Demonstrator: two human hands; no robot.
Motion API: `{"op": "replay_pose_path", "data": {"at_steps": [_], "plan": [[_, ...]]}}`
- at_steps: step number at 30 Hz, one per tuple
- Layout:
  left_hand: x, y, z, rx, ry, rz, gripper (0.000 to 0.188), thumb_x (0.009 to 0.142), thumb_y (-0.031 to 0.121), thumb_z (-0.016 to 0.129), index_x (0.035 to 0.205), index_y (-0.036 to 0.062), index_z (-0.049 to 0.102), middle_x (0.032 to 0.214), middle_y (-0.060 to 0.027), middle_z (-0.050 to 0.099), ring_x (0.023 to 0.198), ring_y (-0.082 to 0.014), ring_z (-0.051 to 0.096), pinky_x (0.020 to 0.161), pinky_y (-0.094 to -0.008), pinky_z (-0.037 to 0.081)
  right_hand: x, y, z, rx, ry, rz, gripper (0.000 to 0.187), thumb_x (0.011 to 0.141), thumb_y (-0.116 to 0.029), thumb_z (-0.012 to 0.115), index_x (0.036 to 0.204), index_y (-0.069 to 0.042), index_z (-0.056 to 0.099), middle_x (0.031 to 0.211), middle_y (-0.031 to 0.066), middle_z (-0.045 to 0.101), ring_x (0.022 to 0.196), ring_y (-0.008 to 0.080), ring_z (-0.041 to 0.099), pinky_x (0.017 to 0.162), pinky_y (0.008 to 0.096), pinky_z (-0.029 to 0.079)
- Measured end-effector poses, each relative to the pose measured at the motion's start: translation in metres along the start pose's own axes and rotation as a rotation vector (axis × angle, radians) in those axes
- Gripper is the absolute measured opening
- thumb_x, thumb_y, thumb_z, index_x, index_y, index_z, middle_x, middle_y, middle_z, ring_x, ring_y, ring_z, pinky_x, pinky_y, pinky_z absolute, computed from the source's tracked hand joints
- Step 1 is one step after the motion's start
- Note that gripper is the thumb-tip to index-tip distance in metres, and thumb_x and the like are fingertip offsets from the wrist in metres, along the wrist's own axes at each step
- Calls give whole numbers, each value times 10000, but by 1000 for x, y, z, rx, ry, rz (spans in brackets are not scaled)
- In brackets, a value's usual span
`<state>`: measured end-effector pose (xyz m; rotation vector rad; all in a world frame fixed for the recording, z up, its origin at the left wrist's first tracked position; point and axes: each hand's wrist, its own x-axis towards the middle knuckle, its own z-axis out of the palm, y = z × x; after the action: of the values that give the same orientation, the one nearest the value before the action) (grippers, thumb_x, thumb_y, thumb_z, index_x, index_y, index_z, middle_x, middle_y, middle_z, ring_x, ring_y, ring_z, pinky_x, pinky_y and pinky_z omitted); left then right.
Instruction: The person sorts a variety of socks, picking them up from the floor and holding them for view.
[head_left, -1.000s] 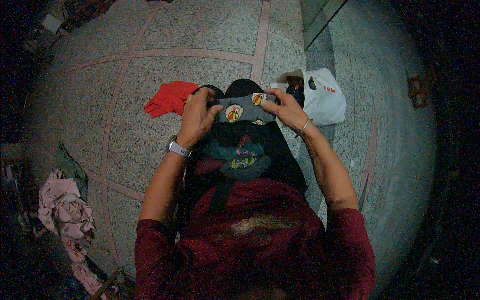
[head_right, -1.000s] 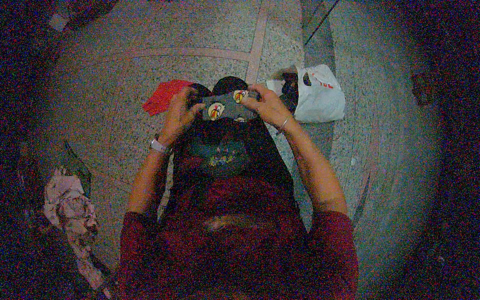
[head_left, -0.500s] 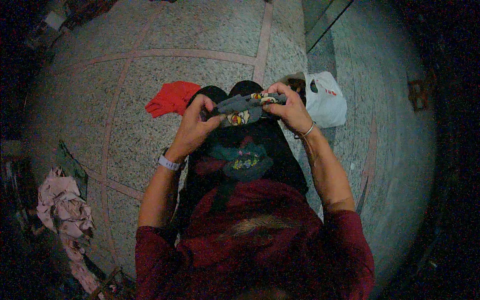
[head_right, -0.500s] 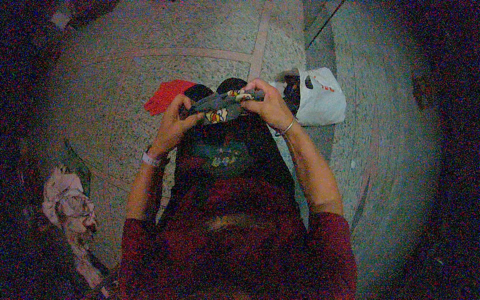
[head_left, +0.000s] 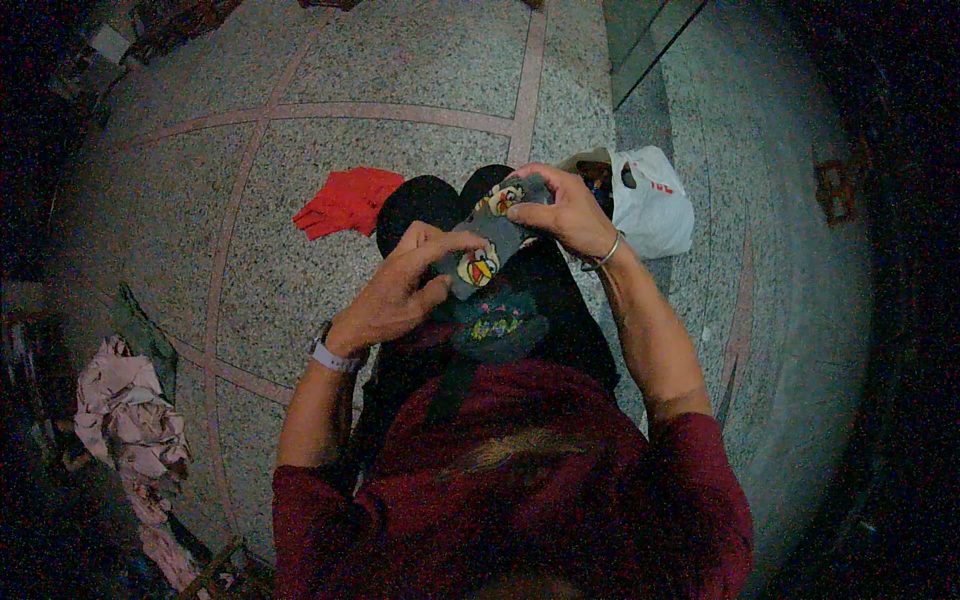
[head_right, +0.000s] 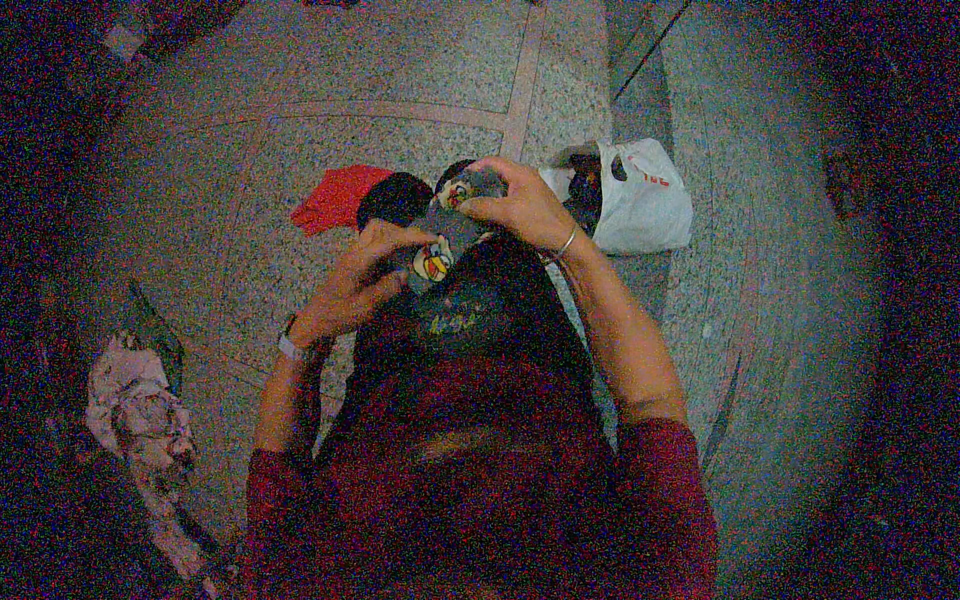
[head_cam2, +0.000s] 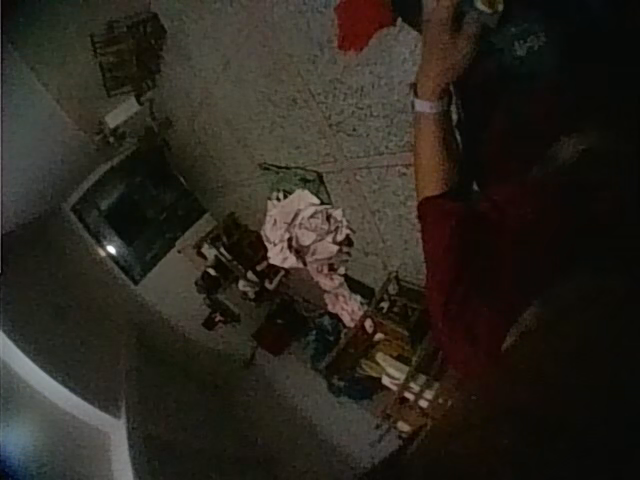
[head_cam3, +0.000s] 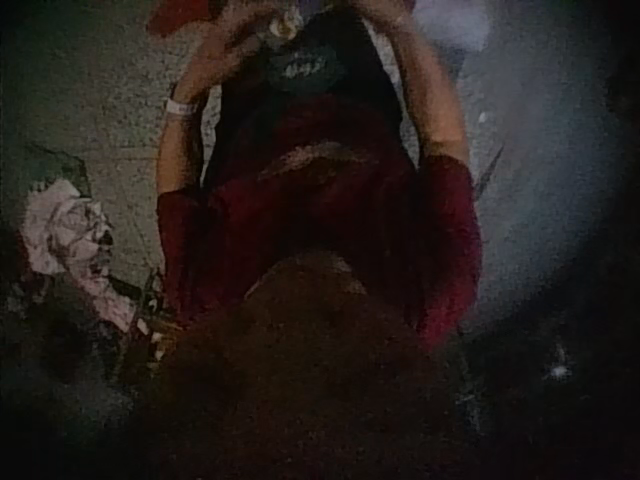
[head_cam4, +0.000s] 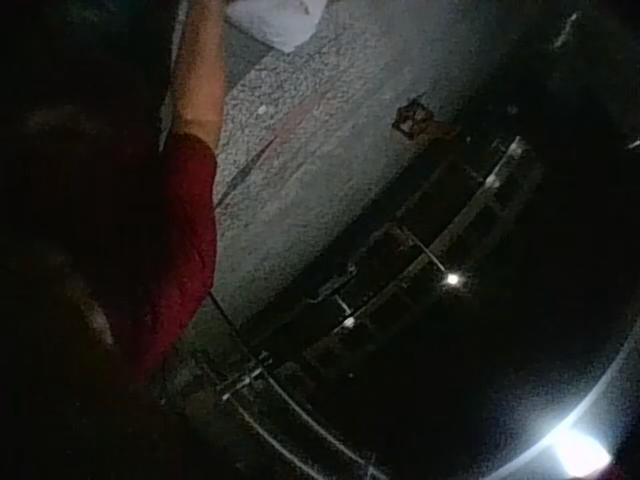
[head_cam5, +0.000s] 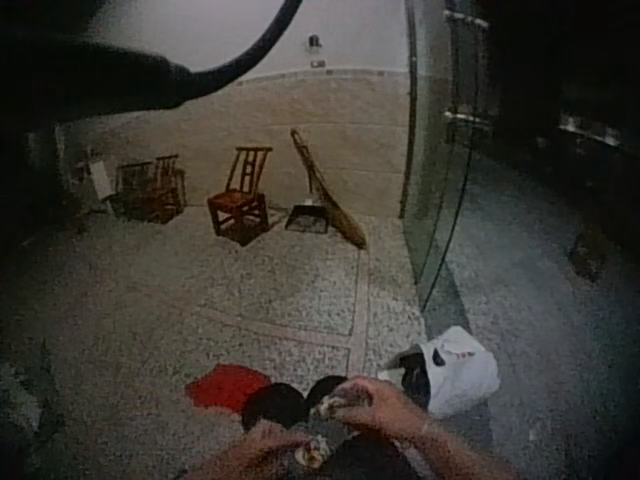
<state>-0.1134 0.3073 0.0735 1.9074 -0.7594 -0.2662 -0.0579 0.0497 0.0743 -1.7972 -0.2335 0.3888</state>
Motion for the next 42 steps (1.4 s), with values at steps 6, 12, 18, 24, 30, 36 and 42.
{"op": "replay_pose_path", "data": {"at_steps": [6, 12, 18, 24, 30, 36, 42], "plan": [[0, -3, 10, 18, 12, -45, 568, 731, 28, 511, 1293, 103, 535, 855, -93, 413, 800, -232, 417, 781, -306, 381, 2, -18, 5, -94, -71, 13, 327, 751, -102, 728, 1048, -28, 612, 907, -2, 650, 794, 71, 569, 718, 233, 470], [1, -8, 12, -17, 37, -17, 603, 705, -14, 493, 1299, 86, 524, 1018, -142, 492, 999, -271, 489, 912, -321, 392, 0, -17, 6, -201, -47, -56, 335, 753, -118, 731, 1052, -23, 614, 930, 9, 643, 830, 89, 570, 745, 245, 468], [-1, -7, 12, -146, 58, -34, 634, 688, -20, 497, 1312, 89, 515, 1310, -134, 507, 1262, -301, 435, 1095, -381, 287, -4, -16, 1, 211, -104, -28, 326, 872, -199, 627, 1146, -26, 594, 1075, 59, 609, 988, 128, 554, 864, 281, 456], [-6, -9, 13, -264, 75, -43, 624, 706, -54, 451, 1316, 62, 507, 1329, -102, 487, 1291, -250, 410, 1094, -348, 283, -9, -10, -9, 287, -132, -23, 374, 911, -180, 563, 1252, -30, 524, 1069, 53, 610, 913, 114, 592, 745, 233, 496], [-7, -6, 14, -403, 82, -118, 639, 699, -57, 453, 1327, 52, 494, 1356, -93, 473, 1310, -230, 395, 1097, -337, 272, -15, -12, -10, 459, -112, 98, 345, 880, -73, 568, 1225, -55, 554, 1036, 30, 617, 856, 87, 596, 656, 201, 499], [-2, -4, 18, -418, 75, -163, 676, 673, -71, 444, 1336, 54, 485, 1369, -108, 456, 1318, -239, 388, 1100, -333, 262, -11, 1, -17, 407, -167, -7, 266, 855, -16, 592, 1121, -16, 603, 1132, 63, 603, 983, 128, 585, 817, 250, 487], [1, 0, 15, -351, 80, -134, 675, 672, -75, 440, 1331, 64, 490, 1362, -117, 450, 1316, -249, 384, 1106, -333, 250, -14, -23, -12, 78, -200, -74, 327, 815, -67, 675, 1128, -15, 597, 1153, 55, 578, 1090, 135, 522, 964, 286, 405]]}}
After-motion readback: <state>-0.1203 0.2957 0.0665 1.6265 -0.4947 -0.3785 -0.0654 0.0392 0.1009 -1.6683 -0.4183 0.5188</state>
